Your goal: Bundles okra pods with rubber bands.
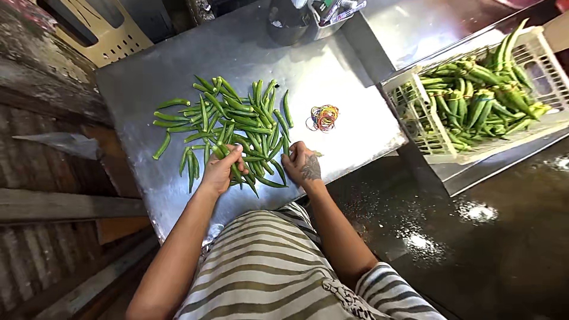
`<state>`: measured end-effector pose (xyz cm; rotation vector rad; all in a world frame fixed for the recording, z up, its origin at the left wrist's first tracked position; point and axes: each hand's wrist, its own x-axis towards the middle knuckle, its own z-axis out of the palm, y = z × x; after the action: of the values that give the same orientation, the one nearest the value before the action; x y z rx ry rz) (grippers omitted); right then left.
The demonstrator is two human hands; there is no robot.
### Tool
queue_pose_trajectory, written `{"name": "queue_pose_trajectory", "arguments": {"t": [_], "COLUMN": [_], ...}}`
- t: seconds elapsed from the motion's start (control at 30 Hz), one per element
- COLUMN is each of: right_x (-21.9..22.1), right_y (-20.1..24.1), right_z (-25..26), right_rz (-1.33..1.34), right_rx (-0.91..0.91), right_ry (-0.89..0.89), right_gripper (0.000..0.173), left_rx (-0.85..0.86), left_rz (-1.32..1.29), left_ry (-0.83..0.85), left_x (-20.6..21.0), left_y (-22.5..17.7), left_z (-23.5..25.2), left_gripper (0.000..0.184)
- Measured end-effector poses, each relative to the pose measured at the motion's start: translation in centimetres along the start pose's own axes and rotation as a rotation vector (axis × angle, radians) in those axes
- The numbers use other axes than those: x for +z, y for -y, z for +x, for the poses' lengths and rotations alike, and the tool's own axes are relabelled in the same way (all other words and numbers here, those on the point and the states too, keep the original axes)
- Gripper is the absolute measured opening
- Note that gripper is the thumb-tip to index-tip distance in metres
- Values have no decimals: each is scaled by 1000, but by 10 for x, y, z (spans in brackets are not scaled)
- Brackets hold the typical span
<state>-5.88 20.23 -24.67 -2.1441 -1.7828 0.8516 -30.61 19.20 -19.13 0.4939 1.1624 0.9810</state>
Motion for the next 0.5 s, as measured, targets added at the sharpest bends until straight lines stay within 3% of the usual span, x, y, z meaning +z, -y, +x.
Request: {"name": "queue_pose_trajectory", "arguments": {"t": [0.1,0.23,0.37,0.5], "right_x": [3,-16,-58,-80], "right_y": [17,21,28,53], "right_z": [-4,-8,-13,-11], "right_rz": [-28,124,383,360], "right_rx": [51,-226,-426,-626], "right_ry": [-125,-271,-72,201], "right_gripper": [36,22,15,21], "left_rx": [-128,-138,-9,63], "left_rz": [-32,-102,-88,133], "left_ry": [114,149,116,217], "left_x": [7,11,4,0], "left_y": [7,12,17,16], "left_z": [-8,-9,-2,4], "left_gripper": [23,22,27,32]}}
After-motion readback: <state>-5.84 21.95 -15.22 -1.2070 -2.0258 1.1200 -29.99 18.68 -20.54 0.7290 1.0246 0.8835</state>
